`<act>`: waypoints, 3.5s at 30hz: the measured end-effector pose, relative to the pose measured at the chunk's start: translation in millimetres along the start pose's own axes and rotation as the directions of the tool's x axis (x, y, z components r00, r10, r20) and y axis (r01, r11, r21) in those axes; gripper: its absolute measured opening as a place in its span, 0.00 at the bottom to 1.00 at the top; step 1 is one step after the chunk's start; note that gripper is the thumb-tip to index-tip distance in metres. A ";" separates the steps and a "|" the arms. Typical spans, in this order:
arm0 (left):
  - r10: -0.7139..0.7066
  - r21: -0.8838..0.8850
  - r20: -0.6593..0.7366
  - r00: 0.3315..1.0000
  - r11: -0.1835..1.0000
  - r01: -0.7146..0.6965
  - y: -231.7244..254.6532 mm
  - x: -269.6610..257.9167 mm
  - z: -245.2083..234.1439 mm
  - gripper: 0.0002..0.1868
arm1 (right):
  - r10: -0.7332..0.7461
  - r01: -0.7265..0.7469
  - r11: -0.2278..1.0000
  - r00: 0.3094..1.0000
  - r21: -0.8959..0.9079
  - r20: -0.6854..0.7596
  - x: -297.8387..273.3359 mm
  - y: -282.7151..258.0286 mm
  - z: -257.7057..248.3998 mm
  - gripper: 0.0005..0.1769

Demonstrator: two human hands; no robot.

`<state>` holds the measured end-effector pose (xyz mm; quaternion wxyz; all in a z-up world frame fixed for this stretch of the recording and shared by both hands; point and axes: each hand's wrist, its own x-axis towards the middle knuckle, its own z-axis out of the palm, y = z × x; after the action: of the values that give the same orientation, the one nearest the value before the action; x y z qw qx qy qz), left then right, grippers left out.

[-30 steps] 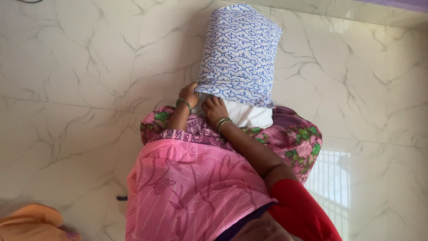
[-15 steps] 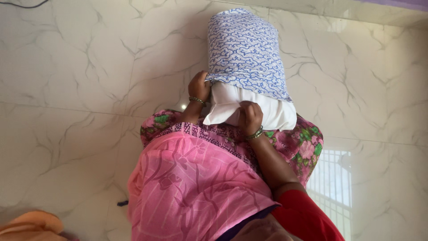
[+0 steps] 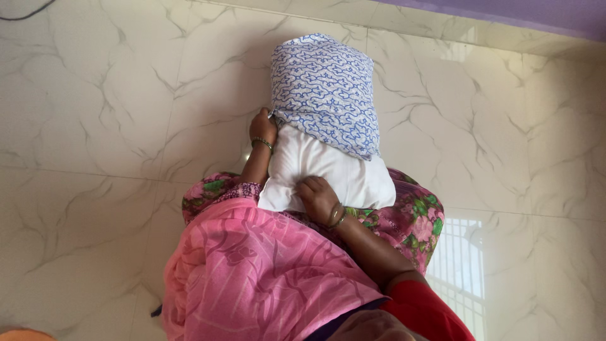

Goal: The person removes a green pillowcase from a pillow and then removes a blue patterned pillowcase from another pillow. She then places a pink patterned pillowcase onto the second pillow, smoothing it out.

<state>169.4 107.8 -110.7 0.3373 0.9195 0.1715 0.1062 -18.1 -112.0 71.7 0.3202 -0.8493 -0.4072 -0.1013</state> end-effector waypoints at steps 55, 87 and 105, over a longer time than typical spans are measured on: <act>0.865 -0.427 0.179 0.469 0.497 -0.755 162.7 -200.3 -75.4 0.03 | 0.888 -0.906 0.418 0.423 -0.071 -0.180 -35.5 286.5 13.2 0.06; 0.104 -0.162 0.364 0.925 0.986 -0.047 -2.8 -38.0 -59.7 0.34 | 0.197 -0.178 0.975 0.969 -0.131 0.151 42.8 61.1 55.3 0.17; 0.098 -0.063 -0.226 0.969 0.991 -0.115 -22.4 44.9 12.3 0.08 | 0.064 -0.066 0.996 0.997 0.057 0.031 21.1 -14.8 -9.7 0.10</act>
<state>209.0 134.0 -131.1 0.3442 0.8963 0.1544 0.2330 -14.8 -98.0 95.2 0.3419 -0.8539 -0.3867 -0.0668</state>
